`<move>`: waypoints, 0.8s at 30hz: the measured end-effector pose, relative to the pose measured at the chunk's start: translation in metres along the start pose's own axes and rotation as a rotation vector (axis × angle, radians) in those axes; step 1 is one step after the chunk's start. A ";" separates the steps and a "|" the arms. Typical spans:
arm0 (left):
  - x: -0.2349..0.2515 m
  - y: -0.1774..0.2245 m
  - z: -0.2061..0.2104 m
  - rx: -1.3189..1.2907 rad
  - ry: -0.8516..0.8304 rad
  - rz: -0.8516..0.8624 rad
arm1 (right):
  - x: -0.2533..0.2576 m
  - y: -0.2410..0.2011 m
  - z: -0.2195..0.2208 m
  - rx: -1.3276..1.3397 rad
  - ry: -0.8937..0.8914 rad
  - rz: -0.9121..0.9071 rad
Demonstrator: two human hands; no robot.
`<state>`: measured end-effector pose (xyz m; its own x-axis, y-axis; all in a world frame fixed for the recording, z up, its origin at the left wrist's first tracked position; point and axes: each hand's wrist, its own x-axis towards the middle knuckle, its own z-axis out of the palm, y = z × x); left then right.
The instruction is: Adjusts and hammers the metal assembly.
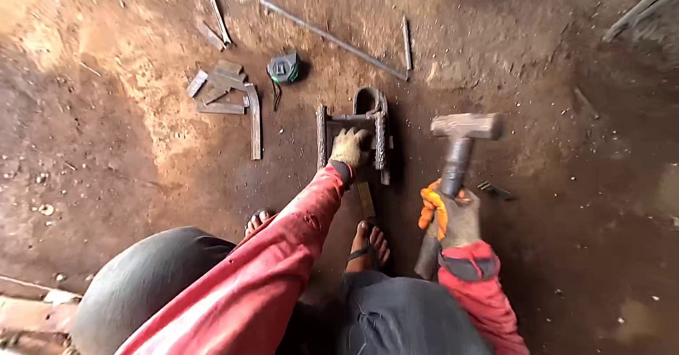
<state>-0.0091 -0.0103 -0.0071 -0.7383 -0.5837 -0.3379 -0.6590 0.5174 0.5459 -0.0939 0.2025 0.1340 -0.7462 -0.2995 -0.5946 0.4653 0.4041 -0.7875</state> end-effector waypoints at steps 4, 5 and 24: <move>-0.003 -0.002 0.008 0.040 0.012 -0.002 | -0.011 -0.059 -0.033 0.197 -0.136 -0.651; -0.003 -0.001 0.007 0.034 0.005 -0.008 | -0.012 -0.078 -0.038 0.230 -0.149 -0.787; -0.009 -0.004 0.011 0.001 0.017 0.015 | -0.010 0.075 -0.001 -0.222 0.011 0.313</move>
<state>-0.0011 0.0001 -0.0143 -0.7457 -0.5863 -0.3165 -0.6478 0.5267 0.5505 -0.0521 0.2365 0.0806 -0.5901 -0.1228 -0.7979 0.5581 0.6521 -0.5131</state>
